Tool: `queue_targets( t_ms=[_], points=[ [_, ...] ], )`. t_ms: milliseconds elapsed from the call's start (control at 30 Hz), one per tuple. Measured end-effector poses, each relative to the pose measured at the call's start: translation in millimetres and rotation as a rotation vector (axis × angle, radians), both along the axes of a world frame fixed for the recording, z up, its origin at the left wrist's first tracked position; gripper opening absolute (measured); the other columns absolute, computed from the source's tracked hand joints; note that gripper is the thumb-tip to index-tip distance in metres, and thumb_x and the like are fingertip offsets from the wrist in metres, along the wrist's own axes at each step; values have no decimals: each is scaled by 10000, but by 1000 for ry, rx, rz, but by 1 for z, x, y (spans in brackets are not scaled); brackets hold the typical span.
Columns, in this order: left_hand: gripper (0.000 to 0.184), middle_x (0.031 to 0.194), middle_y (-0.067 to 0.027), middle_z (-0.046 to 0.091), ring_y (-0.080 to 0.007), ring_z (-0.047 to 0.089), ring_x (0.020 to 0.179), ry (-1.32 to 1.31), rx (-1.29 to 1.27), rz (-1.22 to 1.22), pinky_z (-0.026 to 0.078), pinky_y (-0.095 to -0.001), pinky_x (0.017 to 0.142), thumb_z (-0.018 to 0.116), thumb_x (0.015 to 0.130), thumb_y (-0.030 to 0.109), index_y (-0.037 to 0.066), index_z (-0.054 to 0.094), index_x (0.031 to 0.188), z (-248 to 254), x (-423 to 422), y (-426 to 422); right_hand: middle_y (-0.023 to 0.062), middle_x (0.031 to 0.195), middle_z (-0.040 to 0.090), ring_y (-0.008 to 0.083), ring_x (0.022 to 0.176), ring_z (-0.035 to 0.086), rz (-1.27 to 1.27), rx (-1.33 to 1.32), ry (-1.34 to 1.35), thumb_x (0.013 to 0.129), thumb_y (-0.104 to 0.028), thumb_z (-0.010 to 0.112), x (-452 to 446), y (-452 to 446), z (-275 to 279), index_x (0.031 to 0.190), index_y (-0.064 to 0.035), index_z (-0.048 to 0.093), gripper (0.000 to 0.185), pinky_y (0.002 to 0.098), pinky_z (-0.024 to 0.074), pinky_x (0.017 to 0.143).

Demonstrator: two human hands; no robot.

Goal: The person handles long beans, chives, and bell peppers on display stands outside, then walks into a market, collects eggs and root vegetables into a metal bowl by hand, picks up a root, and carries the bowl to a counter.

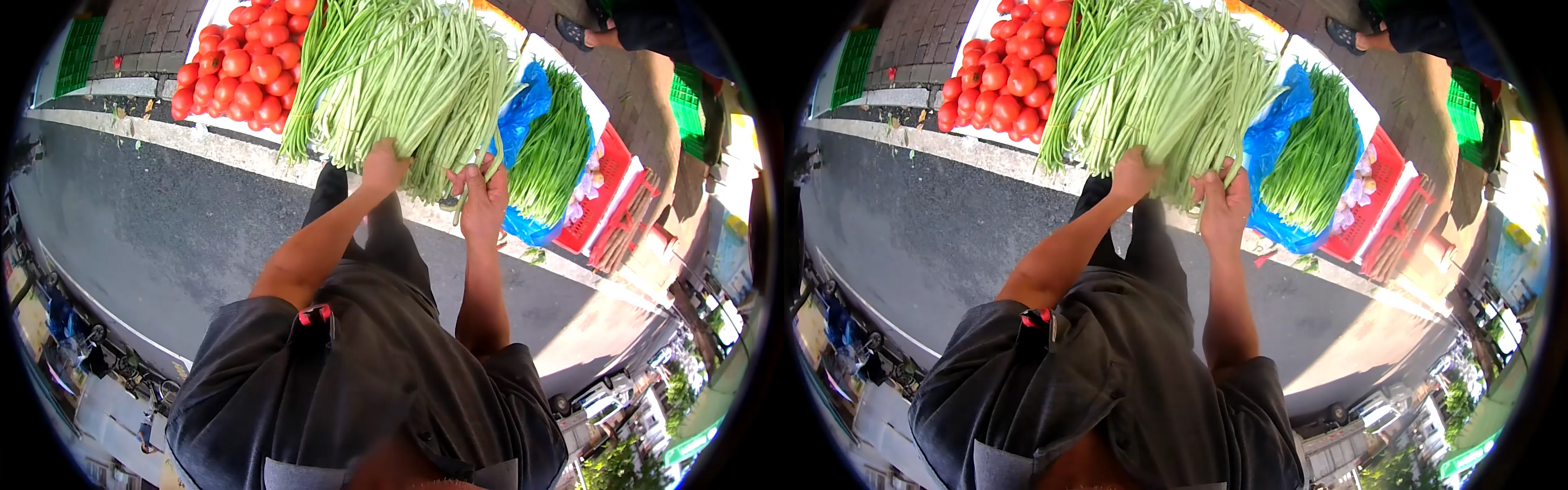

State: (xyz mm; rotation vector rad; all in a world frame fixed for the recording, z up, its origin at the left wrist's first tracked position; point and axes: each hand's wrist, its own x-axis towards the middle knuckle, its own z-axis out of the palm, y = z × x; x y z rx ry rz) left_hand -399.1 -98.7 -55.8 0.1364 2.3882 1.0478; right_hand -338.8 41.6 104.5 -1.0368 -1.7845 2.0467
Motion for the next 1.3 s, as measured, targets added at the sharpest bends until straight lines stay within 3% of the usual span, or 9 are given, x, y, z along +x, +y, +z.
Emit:
queue_targets(
  t_ms=[167,333,433,567,700,733,867,1067,1300],
  points=[
    [464,888,-249,672,-401,659,859,-138,129,69,509,-445,776,784,747,271,-48,611,1036,21,-27,-15,40,727,544,149,596,518,-15,-414,-144,951,-74,570,7,3,-80,1062,-44,545,118,436,547,793],
    [451,802,-153,648,-165,604,602,-396,416,203,498,-316,496,673,894,254,-68,569,1192,14,-41,-25,44,786,571,149,666,572,-42,-640,-147,877,-96,658,-14,-13,-105,960,-37,583,127,347,548,615],
    [468,784,-139,646,-161,597,601,-464,420,234,505,-314,500,650,914,244,-69,548,1247,-2,-47,-32,50,782,595,153,677,587,81,-489,-233,888,-135,646,-27,-20,-113,1000,-42,600,153,327,534,595],
    [442,822,-150,649,-144,587,606,-483,434,159,506,-315,520,638,920,229,-57,563,1248,-3,-50,-38,35,737,618,133,591,577,318,129,-427,880,-165,662,-55,-34,-121,1007,-32,637,186,305,484,558],
    [407,917,-222,666,-267,651,738,-376,383,69,523,-371,669,636,902,209,-41,582,1219,6,-56,-42,160,721,652,295,629,635,446,690,-339,840,-200,676,-57,-40,-144,997,-26,655,235,385,494,595],
    [404,939,-240,666,-307,659,791,-313,348,27,520,-387,711,637,895,203,-38,581,1214,11,-58,-43,206,786,649,383,711,637,465,729,-341,830,-202,676,-59,-41,-141,965,-29,648,221,428,501,637],
    [413,998,-290,646,-427,622,976,-232,289,-43,492,-436,828,642,878,193,-41,564,1210,13,-60,-44,188,860,641,398,781,630,507,812,-247,839,-189,661,-61,-42,-134,923,-22,630,190,450,502,673],
    [398,975,-310,633,-468,603,950,-86,253,-105,488,-479,800,630,875,166,-42,533,1201,21,-62,-49,177,902,620,402,801,619,522,810,-211,846,-182,649,-62,-47,-140,923,-25,616,178,452,504,686],
    [503,1065,-317,629,-420,635,996,-99,165,-169,501,-424,855,603,891,146,-51,474,1335,26,-64,-49,204,861,618,419,799,609,572,921,-146,858,-197,632,-69,-45,-152,912,-26,600,183,461,494,675]
  ],
)
